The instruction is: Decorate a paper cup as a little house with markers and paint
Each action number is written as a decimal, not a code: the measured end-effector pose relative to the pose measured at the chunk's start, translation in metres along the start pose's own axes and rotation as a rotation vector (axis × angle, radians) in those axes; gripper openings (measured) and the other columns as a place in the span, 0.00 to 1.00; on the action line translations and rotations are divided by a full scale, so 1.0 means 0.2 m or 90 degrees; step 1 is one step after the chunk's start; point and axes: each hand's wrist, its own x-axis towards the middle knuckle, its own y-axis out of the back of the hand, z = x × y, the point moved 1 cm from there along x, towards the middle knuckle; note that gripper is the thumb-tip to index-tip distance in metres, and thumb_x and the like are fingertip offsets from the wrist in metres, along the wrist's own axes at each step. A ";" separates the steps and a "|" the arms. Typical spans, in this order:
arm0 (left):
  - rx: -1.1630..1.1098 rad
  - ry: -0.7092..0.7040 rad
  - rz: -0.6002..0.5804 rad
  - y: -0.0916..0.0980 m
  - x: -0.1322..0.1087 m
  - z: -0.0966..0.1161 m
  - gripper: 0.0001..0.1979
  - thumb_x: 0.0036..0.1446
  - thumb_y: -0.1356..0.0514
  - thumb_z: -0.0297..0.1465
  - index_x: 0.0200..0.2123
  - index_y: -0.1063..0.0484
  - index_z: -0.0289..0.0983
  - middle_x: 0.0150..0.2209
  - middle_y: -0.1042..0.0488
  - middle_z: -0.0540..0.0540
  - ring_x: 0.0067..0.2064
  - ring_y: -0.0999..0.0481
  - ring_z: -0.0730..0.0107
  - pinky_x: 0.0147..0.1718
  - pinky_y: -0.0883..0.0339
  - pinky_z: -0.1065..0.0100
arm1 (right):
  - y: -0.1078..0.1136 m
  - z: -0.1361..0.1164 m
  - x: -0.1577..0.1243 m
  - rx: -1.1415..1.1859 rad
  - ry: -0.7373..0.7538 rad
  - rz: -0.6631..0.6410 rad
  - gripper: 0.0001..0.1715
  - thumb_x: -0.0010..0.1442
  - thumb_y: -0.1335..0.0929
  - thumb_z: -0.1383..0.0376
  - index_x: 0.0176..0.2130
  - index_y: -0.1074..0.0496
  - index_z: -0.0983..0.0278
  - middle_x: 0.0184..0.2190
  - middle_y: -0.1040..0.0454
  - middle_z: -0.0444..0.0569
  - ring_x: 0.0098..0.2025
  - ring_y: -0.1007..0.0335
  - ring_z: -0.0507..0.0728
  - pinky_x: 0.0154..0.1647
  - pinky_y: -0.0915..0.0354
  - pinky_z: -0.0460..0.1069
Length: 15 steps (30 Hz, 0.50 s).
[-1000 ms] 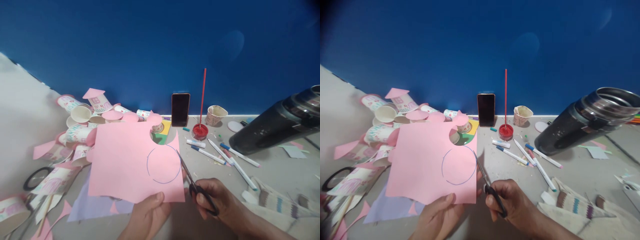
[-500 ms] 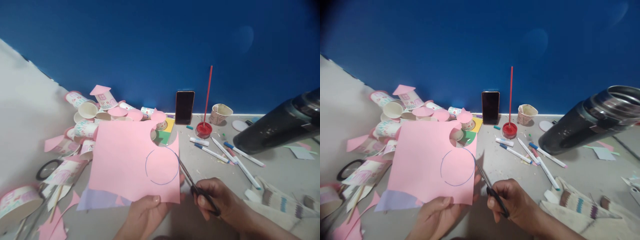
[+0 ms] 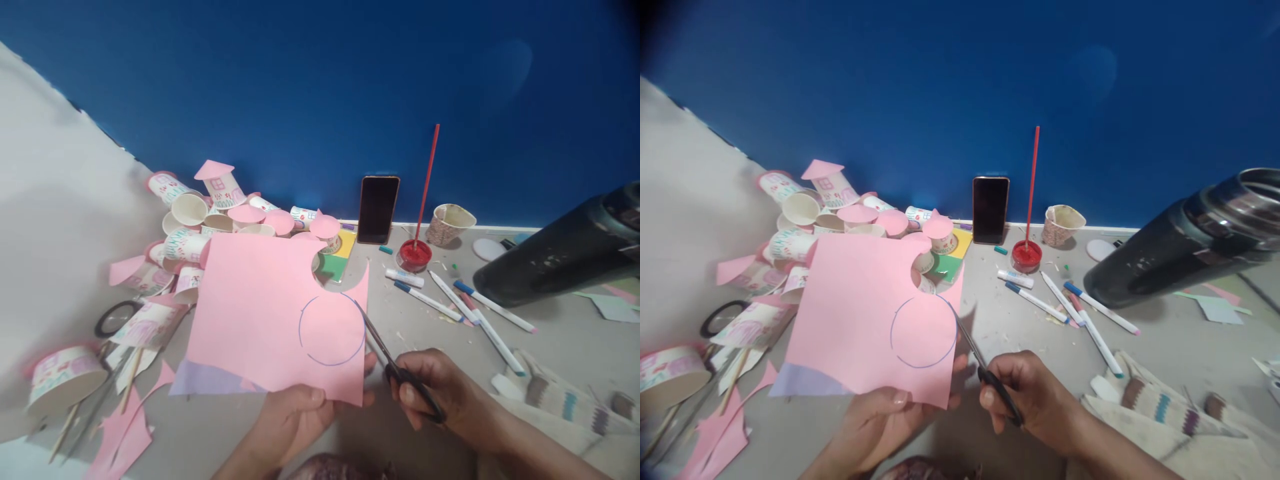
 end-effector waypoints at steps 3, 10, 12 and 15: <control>-0.011 -0.015 0.007 0.01 0.00 0.00 0.26 0.54 0.33 0.25 0.58 0.18 0.39 0.61 0.18 0.39 0.65 0.22 0.39 0.55 0.20 0.51 | 0.00 0.01 0.00 0.008 0.007 -0.003 0.45 0.48 0.29 0.24 0.26 0.33 0.62 0.16 0.34 0.42 0.20 0.48 0.48 0.22 0.50 0.47; 0.036 0.019 0.025 0.07 -0.05 0.03 0.24 0.56 0.32 0.27 0.58 0.18 0.36 0.58 0.16 0.36 0.65 0.22 0.40 0.59 0.24 0.46 | 0.01 0.01 -0.01 -0.007 0.013 -0.018 0.37 0.54 0.27 0.32 0.25 0.32 0.61 0.16 0.34 0.42 0.21 0.45 0.50 0.25 0.46 0.48; 0.059 0.014 0.016 0.07 -0.06 0.04 0.21 0.56 0.30 0.30 0.54 0.16 0.34 0.55 0.15 0.35 0.61 0.19 0.40 0.60 0.25 0.46 | 0.01 0.01 -0.01 -0.008 0.004 -0.018 0.36 0.55 0.26 0.33 0.25 0.33 0.61 0.17 0.34 0.41 0.21 0.45 0.49 0.26 0.46 0.48; 0.118 0.009 0.049 0.07 -0.09 0.04 0.21 0.56 0.26 0.38 0.51 0.15 0.34 0.49 0.13 0.35 0.58 0.17 0.39 0.64 0.29 0.44 | 0.01 0.04 0.00 -0.008 0.010 -0.023 0.36 0.55 0.27 0.33 0.26 0.33 0.61 0.16 0.34 0.41 0.21 0.46 0.49 0.25 0.48 0.47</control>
